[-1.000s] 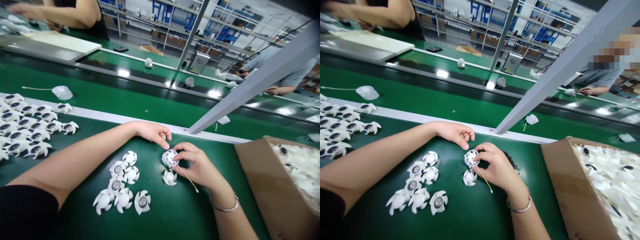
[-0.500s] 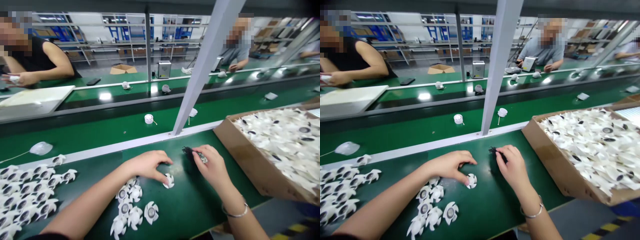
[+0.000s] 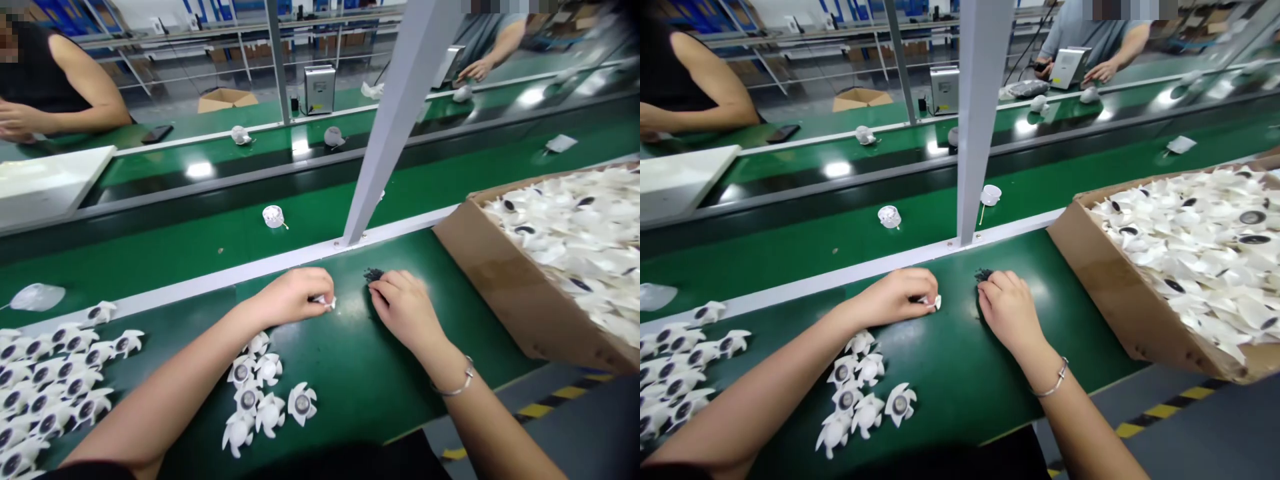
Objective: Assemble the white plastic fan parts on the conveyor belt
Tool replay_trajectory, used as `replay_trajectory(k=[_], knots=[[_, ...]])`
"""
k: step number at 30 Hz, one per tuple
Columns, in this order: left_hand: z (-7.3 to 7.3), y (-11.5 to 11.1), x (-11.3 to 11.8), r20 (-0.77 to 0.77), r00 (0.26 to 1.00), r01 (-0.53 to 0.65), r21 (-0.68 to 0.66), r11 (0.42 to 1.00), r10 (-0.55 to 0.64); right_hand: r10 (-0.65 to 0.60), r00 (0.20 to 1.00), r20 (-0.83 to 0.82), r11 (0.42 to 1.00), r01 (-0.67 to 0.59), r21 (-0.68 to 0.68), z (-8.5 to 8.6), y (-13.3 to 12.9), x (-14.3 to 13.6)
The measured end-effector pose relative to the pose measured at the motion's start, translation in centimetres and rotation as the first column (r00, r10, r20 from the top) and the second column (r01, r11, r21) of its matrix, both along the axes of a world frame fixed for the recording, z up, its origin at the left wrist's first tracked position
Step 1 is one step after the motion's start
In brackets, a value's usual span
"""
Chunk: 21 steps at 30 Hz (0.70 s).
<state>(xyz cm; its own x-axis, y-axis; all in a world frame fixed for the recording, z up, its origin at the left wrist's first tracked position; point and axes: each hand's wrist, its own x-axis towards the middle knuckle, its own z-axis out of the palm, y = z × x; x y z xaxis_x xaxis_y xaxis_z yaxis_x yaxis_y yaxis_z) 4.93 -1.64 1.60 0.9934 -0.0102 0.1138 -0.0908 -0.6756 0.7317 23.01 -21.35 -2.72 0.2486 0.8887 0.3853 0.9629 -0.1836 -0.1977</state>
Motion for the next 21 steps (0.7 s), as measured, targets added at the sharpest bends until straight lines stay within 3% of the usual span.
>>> replay_trajectory(k=[3,5,7,9,12,14,16,19,21], knots=[[-0.9,1.4,-0.4,0.114,0.990,-0.094,0.063,0.994,0.086,0.116,0.972,0.206,0.991,-0.098,-0.093,0.9,0.7,-0.1],[-1.3,2.0,-0.9,0.105,0.994,-0.038,0.063,0.997,0.031,0.190,0.933,0.305,0.977,-0.148,-0.156,1.4,1.0,0.0],[-1.5,2.3,-1.5,0.106,0.994,0.009,-0.050,0.999,-0.003,0.236,0.901,0.365,0.963,-0.167,-0.211,1.8,1.5,0.3],[-1.7,2.5,-1.9,0.139,0.989,-0.022,-0.185,0.983,0.048,0.255,0.887,0.385,0.954,-0.167,-0.248,1.9,2.2,0.6],[-2.6,2.8,-2.0,0.166,0.977,-0.089,-0.238,0.967,0.131,0.234,0.903,0.361,0.953,-0.139,-0.269,1.9,3.3,0.7],[-3.3,3.0,-1.9,0.149,0.982,-0.086,-0.187,0.979,0.115,0.205,0.942,0.265,0.960,-0.141,-0.243,2.0,4.0,0.1],[-3.9,3.2,-1.8,0.120,0.988,-0.084,-0.125,0.989,0.099,0.189,0.981,0.048,0.969,-0.179,-0.168,2.2,4.6,-1.2],[-4.4,3.2,-1.8,0.079,0.986,-0.136,-0.103,0.985,0.144,0.247,0.927,-0.283,0.958,-0.278,-0.075,2.3,5.6,-3.5],[-4.6,3.1,-1.8,0.057,0.979,-0.183,-0.151,0.972,0.193,0.310,0.892,-0.328,0.933,-0.351,-0.074,2.1,6.2,-4.7]])
